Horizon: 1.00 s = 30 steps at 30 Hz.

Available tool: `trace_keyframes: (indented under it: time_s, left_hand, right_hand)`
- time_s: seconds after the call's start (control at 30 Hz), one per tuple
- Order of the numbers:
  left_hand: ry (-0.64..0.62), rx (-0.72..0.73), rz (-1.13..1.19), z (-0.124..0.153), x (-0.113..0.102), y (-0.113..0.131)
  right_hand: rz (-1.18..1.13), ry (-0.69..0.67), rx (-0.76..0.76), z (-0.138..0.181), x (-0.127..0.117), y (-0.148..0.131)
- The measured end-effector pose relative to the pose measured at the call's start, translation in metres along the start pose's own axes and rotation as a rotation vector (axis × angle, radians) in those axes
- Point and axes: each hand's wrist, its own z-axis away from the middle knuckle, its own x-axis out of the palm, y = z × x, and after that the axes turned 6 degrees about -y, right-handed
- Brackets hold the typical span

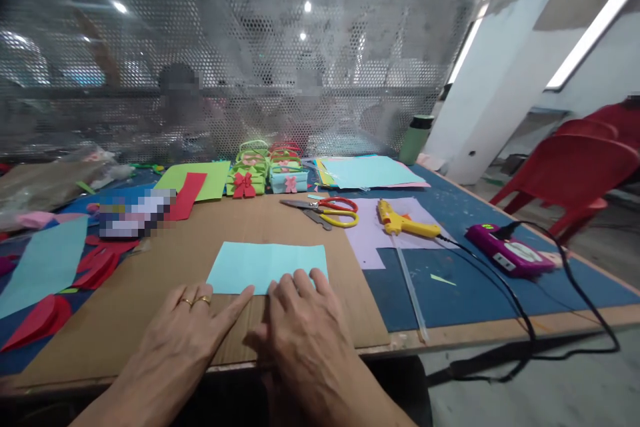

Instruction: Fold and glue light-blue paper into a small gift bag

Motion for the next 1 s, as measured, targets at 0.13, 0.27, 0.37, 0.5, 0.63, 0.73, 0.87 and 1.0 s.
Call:
trace_keyframes:
  time_s: [0.13, 0.27, 0.37, 0.5, 0.63, 0.73, 0.87, 1.0]
  left_hand:
    - [0.031, -0.003, 0.001, 0.000, -0.002, -0.002]
    - [0.045, 0.037, -0.010, 0.003, -0.002, -0.006]
    - [0.054, 0.048, -0.017, 0.003, -0.003, -0.008]
    - [0.088, 0.031, -0.005, -0.001, -0.004, -0.007]
    - [0.081, 0.025, 0.028, -0.004, -0.005, -0.006]
    - [0.043, 0.001, 0.058, -0.006, -0.006, -0.004]
    - [0.025, -0.059, 0.085, -0.005, -0.005, 0.003]
    - [0.033, -0.092, 0.087, -0.002, -0.004, 0.008]
  right_hand:
    - [-0.132, -0.174, 0.004, -0.001, 0.009, -0.009]
    - [-0.135, -0.137, 0.040, 0.015, 0.011, -0.002]
    - [-0.092, -0.050, 0.068, 0.034, 0.009, 0.013]
    - [-0.023, 0.011, 0.070, 0.052, 0.000, 0.034]
    - [0.043, 0.066, 0.065, 0.044, -0.014, 0.038]
    - [0.035, 0.152, 0.041, 0.020, -0.015, 0.024]
    - [-0.116, 0.105, -0.064, -0.005, 0.010, -0.003]
    - [-0.160, 0.078, -0.016, -0.002, 0.034, -0.013]
